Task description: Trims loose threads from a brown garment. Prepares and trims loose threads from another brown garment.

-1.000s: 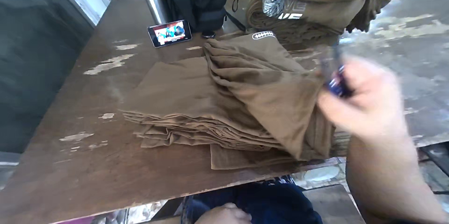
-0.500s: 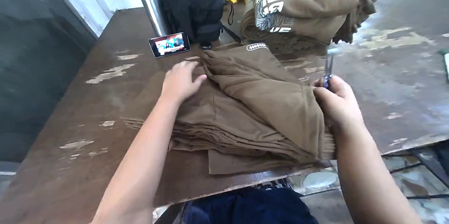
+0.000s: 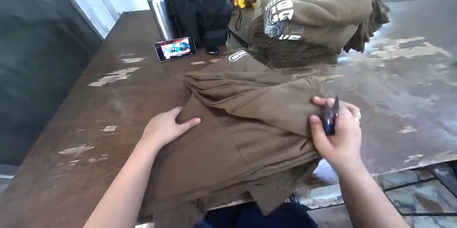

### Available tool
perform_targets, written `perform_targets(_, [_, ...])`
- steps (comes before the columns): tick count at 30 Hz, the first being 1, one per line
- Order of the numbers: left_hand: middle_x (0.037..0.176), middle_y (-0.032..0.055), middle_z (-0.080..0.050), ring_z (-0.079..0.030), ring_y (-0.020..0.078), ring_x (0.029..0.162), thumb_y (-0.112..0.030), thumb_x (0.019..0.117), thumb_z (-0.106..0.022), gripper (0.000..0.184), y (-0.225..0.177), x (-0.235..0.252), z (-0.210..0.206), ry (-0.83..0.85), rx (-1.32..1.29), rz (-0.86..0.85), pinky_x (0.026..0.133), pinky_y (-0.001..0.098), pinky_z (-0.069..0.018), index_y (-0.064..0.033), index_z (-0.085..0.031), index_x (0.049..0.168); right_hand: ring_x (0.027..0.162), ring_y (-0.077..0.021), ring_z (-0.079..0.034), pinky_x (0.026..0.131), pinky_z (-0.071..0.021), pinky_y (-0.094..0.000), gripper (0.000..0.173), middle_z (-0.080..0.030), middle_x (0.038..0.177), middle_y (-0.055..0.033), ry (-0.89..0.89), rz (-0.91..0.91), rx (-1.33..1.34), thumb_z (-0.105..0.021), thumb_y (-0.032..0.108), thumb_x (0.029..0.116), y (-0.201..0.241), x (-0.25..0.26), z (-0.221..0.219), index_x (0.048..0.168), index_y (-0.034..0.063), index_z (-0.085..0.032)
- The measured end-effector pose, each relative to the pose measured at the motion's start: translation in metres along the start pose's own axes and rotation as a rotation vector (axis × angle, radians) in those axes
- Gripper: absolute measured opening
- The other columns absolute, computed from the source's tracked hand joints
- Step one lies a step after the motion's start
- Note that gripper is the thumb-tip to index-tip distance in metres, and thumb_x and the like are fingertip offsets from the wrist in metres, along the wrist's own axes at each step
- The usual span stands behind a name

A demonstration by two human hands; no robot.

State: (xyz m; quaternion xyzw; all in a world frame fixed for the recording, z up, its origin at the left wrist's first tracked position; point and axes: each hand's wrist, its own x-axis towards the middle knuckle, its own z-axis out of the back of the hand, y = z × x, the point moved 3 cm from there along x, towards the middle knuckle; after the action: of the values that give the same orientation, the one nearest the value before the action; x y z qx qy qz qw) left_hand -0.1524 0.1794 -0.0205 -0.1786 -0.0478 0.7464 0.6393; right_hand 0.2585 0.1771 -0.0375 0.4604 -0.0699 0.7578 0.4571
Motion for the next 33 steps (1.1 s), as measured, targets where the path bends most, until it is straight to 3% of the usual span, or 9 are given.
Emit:
perform_targets(3, [0.131, 0.0230, -0.065, -0.059, 0.0394, 0.127, -0.067, 0.0887, -0.066, 0.079, 0.002, -0.020, -0.011, 0.093, -0.209, 0.002, 0.106, 0.0653, -0.0410, -0.0094, -0.059, 0.141, 0.115, -0.0430, -0.061, 0.105, -0.0420, -0.0574, 0.043, -0.065, 0.125, -0.0276, 0.044, -0.016, -0.009, -0.051, 0.027, 0.1026, -0.037, 0.034, -0.017, 0.121, -0.0102, -0.060])
perform_targets(6, [0.139, 0.0228, -0.058, -0.055, 0.0338, 0.133, -0.054, 0.0927, -0.069, 0.076, -0.021, -0.033, -0.032, 0.056, -0.401, -0.017, 0.112, 0.0560, -0.0400, -0.0014, -0.052, 0.145, 0.111, -0.0549, -0.058, 0.097, -0.0426, -0.0665, 0.047, -0.061, 0.116, -0.0361, 0.130, -0.082, -0.069, -0.051, 0.032, 0.1033, -0.070, 0.075, -0.042, 0.107, -0.0144, -0.059])
perform_targets(11, [0.157, 0.0249, -0.040, -0.041, 0.0296, 0.146, -0.042, 0.0966, -0.068, 0.089, -0.084, -0.056, -0.070, -0.064, -0.617, -0.015, 0.121, 0.0435, -0.0330, 0.0034, -0.024, 0.159, 0.133, -0.0623, -0.040, 0.100, -0.0360, -0.0773, 0.060, -0.043, 0.143, -0.0408, 0.362, -0.423, -0.194, -0.056, 0.042, 0.1045, -0.106, 0.132, -0.064, 0.128, -0.0126, -0.057])
perform_targets(14, [0.163, 0.0283, -0.027, -0.030, 0.0315, 0.152, -0.034, 0.0982, -0.066, 0.091, -0.113, -0.070, -0.089, -0.107, -0.804, -0.026, 0.124, 0.0416, -0.0268, 0.0057, -0.013, 0.161, 0.137, -0.0626, -0.034, 0.099, -0.0325, -0.0797, 0.049, -0.037, 0.147, -0.0406, 0.344, -0.437, -0.229, -0.066, 0.028, 0.0992, -0.079, 0.149, -0.054, 0.123, -0.0138, -0.059])
perform_targets(18, [0.158, 0.0281, -0.035, -0.037, 0.0348, 0.147, -0.031, 0.0930, -0.067, 0.085, -0.140, -0.085, -0.112, -0.321, -0.901, -0.071, 0.119, 0.0470, -0.0336, 0.0054, -0.027, 0.158, 0.114, -0.0498, -0.056, 0.091, -0.0474, -0.0671, 0.040, -0.054, 0.126, -0.0315, 0.381, -0.136, 0.007, -0.063, 0.033, 0.0987, -0.012, 0.103, -0.047, 0.106, -0.0063, -0.062])
perform_targets(21, [0.153, 0.0310, -0.040, -0.043, 0.0430, 0.141, -0.030, 0.0884, -0.070, 0.080, -0.157, -0.095, -0.124, -0.427, -0.717, -0.146, 0.113, 0.0544, -0.0396, 0.0065, -0.040, 0.152, 0.113, -0.0481, -0.057, 0.092, -0.0456, -0.0666, 0.041, -0.058, 0.122, -0.0301, 0.409, -0.129, 0.091, -0.066, 0.033, 0.0950, -0.035, 0.058, -0.078, 0.095, -0.0082, -0.063])
perform_targets(24, [0.161, 0.0336, -0.026, -0.034, 0.0462, 0.147, -0.039, 0.0939, -0.064, 0.083, -0.173, -0.111, -0.131, -0.318, -0.521, -0.225, 0.116, 0.0526, -0.0363, 0.0031, -0.033, 0.157, 0.112, -0.0465, -0.059, 0.095, -0.0471, -0.0627, 0.046, -0.060, 0.121, -0.0317, 0.388, -0.102, 0.120, -0.063, 0.034, 0.0946, -0.060, 0.059, -0.082, 0.103, -0.0110, -0.063])
perform_targets(29, [0.151, 0.0349, -0.043, -0.045, 0.0487, 0.139, -0.048, 0.0994, -0.050, 0.058, -0.172, -0.137, -0.150, -0.470, -0.323, -0.396, 0.109, 0.0540, -0.0424, -0.0123, -0.060, 0.144, 0.091, -0.0335, -0.062, 0.081, -0.0513, -0.0500, 0.039, -0.064, 0.107, -0.0242, 0.264, -0.019, 0.179, -0.061, 0.028, 0.0964, -0.057, 0.050, -0.059, 0.114, -0.0060, -0.064])
perform_targets(33, [0.140, 0.0167, -0.060, -0.054, 0.0374, 0.130, -0.053, 0.0962, -0.055, 0.049, -0.160, -0.141, -0.143, -0.496, -0.339, -0.412, 0.097, 0.0521, -0.0465, -0.0219, -0.071, 0.131, 0.116, -0.0474, -0.058, 0.091, -0.0408, -0.0687, 0.044, -0.065, 0.119, -0.0238, 0.175, -0.042, -0.039, -0.064, 0.042, 0.0922, -0.049, 0.014, -0.036, 0.098, -0.0013, -0.068])
